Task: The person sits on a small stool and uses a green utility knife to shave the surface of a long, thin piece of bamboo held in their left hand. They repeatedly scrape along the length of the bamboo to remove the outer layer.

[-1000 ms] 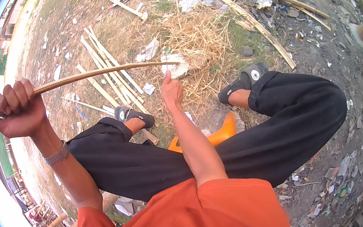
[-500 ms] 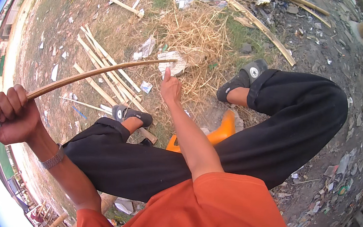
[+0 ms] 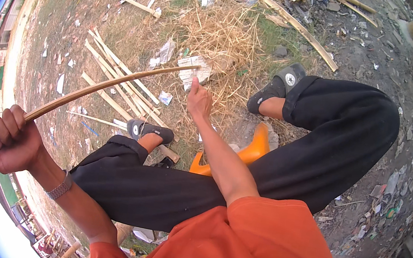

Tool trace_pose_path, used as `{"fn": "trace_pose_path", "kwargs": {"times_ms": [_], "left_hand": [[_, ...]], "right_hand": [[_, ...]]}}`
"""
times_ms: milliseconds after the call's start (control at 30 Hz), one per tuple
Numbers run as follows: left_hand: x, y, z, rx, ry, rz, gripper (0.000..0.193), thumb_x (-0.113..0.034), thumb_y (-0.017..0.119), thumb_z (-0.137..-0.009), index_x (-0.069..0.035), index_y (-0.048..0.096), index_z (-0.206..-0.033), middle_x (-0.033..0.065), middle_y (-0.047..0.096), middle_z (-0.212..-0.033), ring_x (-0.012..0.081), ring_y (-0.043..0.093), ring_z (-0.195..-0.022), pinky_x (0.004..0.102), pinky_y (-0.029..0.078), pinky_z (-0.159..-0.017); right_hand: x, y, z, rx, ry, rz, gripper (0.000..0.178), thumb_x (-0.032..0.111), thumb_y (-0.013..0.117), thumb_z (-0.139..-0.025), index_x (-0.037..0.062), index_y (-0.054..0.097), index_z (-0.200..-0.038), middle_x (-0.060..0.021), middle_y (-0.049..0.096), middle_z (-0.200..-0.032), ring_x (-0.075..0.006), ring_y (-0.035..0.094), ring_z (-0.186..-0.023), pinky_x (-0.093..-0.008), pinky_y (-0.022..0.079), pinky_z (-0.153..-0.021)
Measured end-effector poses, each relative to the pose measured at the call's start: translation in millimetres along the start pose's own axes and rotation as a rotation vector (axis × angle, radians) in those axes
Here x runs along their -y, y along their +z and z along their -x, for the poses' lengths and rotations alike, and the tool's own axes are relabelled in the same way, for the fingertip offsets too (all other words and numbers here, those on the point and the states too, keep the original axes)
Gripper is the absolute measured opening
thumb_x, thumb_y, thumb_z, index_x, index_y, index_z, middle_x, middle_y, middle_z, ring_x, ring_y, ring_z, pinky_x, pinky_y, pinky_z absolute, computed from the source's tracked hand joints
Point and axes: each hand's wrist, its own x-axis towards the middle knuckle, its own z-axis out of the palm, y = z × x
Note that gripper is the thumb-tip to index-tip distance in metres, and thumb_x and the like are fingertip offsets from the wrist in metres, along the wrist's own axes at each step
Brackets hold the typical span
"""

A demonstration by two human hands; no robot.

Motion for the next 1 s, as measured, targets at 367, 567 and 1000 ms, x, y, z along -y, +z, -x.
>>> {"fn": "trace_pose_path", "kwargs": {"times_ms": [367,567,1000], "left_hand": [[0.3,13.6,3.4,-0.396,0.057,-0.138,0.061,-0.069,0.062,-0.07,-0.019,0.029,-0.059,-0.0068,0.019,-0.053,0.0088,0.016,-0.05,0.0272,0.018,-0.053],[-0.9,7.7,-3.1,-0.038,-0.02,0.049,0.056,-0.07,0.053,-0.076,-0.018,0.036,-0.063,-0.0052,0.022,-0.059,0.0114,0.02,-0.057,0.0281,0.018,-0.054],[1.9,4.6,-8.8,0.053,-0.016,0.064,0.055,-0.068,0.049,-0.081,-0.017,0.036,-0.065,-0.0043,0.025,-0.062,0.0122,0.022,-0.059,0.0289,0.018,-0.055]], "right_hand": [[8.9,3.2,-18.3,0.18,0.035,0.06,0.08,0.055,0.023,-0.095,-0.0096,0.063,-0.071,-0.0307,0.059,-0.068,-0.0451,0.059,-0.069,-0.0516,0.046,-0.071],[-4.4,8.8,-28.2,0.143,0.008,0.097,0.078,0.055,0.024,-0.095,-0.0073,0.064,-0.071,-0.0315,0.06,-0.072,-0.0458,0.059,-0.071,-0.0516,0.046,-0.073],[-0.7,4.8,-19.8,0.145,0.122,0.125,0.076,0.059,0.023,-0.093,-0.0023,0.068,-0.082,-0.0296,0.063,-0.082,-0.0446,0.061,-0.081,-0.0521,0.046,-0.077]]}}
